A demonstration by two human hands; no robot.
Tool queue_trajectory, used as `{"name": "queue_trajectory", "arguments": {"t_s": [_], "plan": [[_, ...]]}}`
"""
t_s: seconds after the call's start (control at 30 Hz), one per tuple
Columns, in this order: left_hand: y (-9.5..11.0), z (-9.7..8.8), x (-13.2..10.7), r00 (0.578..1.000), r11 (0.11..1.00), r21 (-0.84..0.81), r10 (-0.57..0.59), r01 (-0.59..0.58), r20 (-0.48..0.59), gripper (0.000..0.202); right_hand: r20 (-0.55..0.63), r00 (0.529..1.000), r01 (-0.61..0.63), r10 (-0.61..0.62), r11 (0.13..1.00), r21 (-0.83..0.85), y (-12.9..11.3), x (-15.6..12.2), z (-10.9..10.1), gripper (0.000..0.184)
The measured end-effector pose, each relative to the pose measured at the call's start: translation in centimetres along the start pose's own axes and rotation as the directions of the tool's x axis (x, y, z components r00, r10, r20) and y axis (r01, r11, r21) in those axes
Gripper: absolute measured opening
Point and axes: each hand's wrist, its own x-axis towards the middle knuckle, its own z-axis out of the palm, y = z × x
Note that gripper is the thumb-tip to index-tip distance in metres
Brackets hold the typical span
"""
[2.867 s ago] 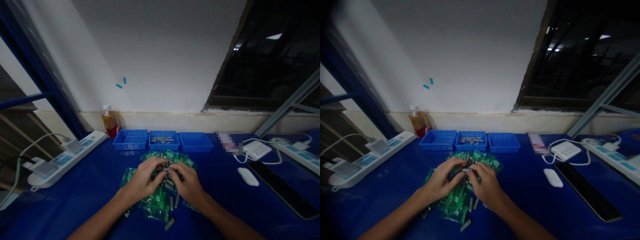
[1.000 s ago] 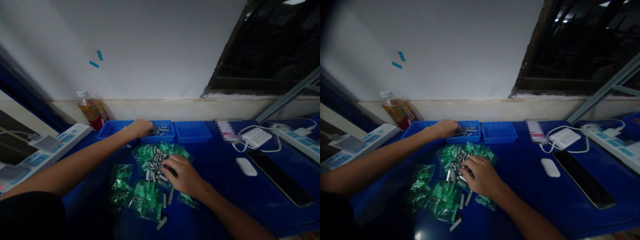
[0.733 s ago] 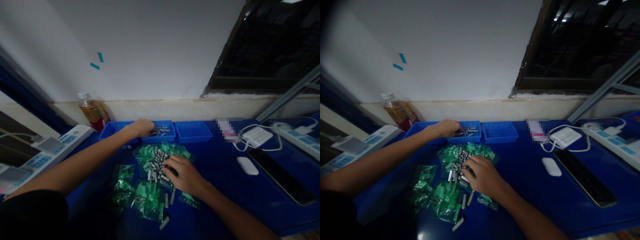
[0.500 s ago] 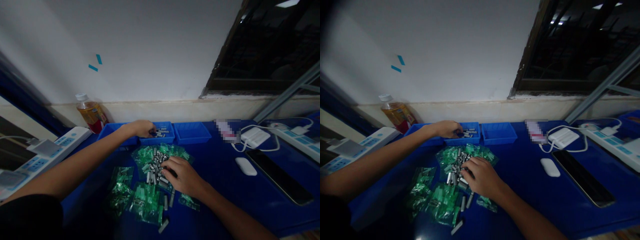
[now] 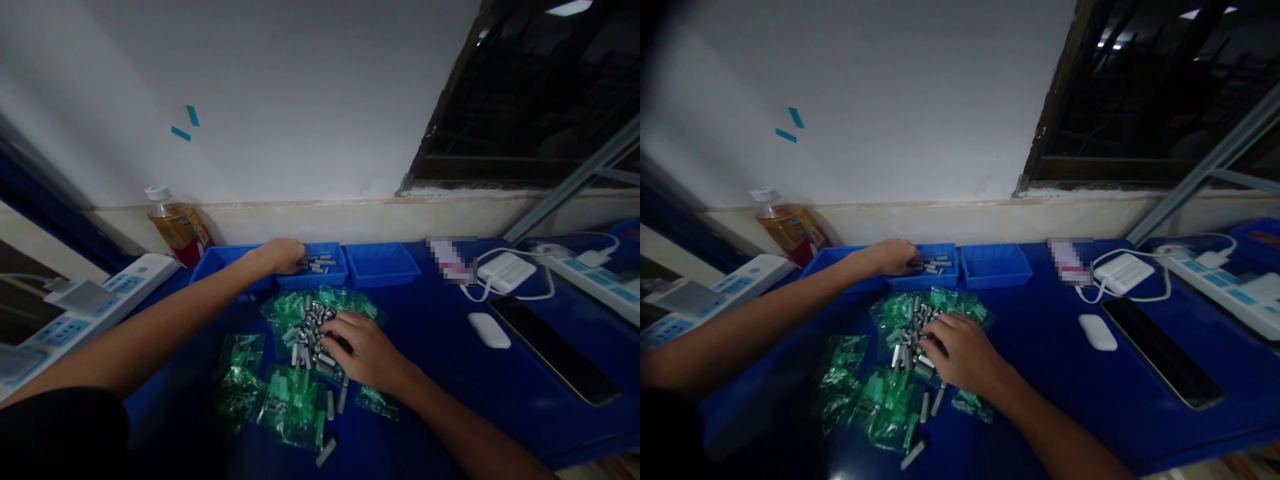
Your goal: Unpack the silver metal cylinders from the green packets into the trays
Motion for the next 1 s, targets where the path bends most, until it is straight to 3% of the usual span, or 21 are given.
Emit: {"name": "queue_trajectory", "arguments": {"t_s": [0.27, 0.47, 0.57, 0.63, 0.7, 0.77, 0.87, 1.0], "plan": [[0.4, 0.1, -0.1, 0.997, 0.999, -0.004, -0.039, 0.039, -0.065, 0.029, 0.010, 1.000, -0.010, 0.009, 1.000, 0.008, -0.1, -0.1, -0.1, 0.013], [-0.4, 0.5, -0.4, 0.996, 0.998, -0.054, -0.038, 0.033, -0.083, 0.025, 0.005, 1.000, -0.009, 0.009, 1.000, 0.007, 0.2, -0.1, 0.0, 0.012], [-0.2, -0.2, -2.0, 0.981, 0.984, -0.176, -0.041, 0.008, -0.188, 0.025, -0.016, 1.000, -0.020, 0.020, 1.000, -0.012, 0.1, -0.2, -0.3, 0.013], [1.0, -0.5, -4.1, 0.932, 0.943, -0.330, -0.080, -0.044, -0.352, 0.025, 0.000, 1.000, -0.013, 0.013, 0.998, -0.068, -0.4, -0.3, -0.8, 0.013], [3.3, -0.2, -6.7, 0.851, 0.877, -0.460, -0.133, -0.138, -0.508, 0.022, 0.066, 0.998, 0.011, -0.001, 0.988, -0.153, -1.2, -0.5, -1.2, 0.020], [6.0, 0.9, -9.0, 0.810, 0.808, -0.531, -0.120, -0.256, -0.574, 0.019, 0.152, 0.988, 0.043, -0.008, 0.973, -0.226, -2.0, -0.7, -1.4, 0.026], [9.6, 3.4, -11.2, 0.858, 0.738, -0.569, 0.024, -0.362, -0.514, 0.019, 0.230, 0.973, 0.060, 0.005, 0.959, -0.276, -2.6, -0.9, -1.2, 0.014], [11.6, 5.9, -12.3, 0.861, 0.673, -0.667, -0.088, -0.319, -0.501, 0.024, 0.240, 0.969, 0.011, 0.056, 0.964, -0.267, -2.5, -1.0, -0.6, 0.010]]}}
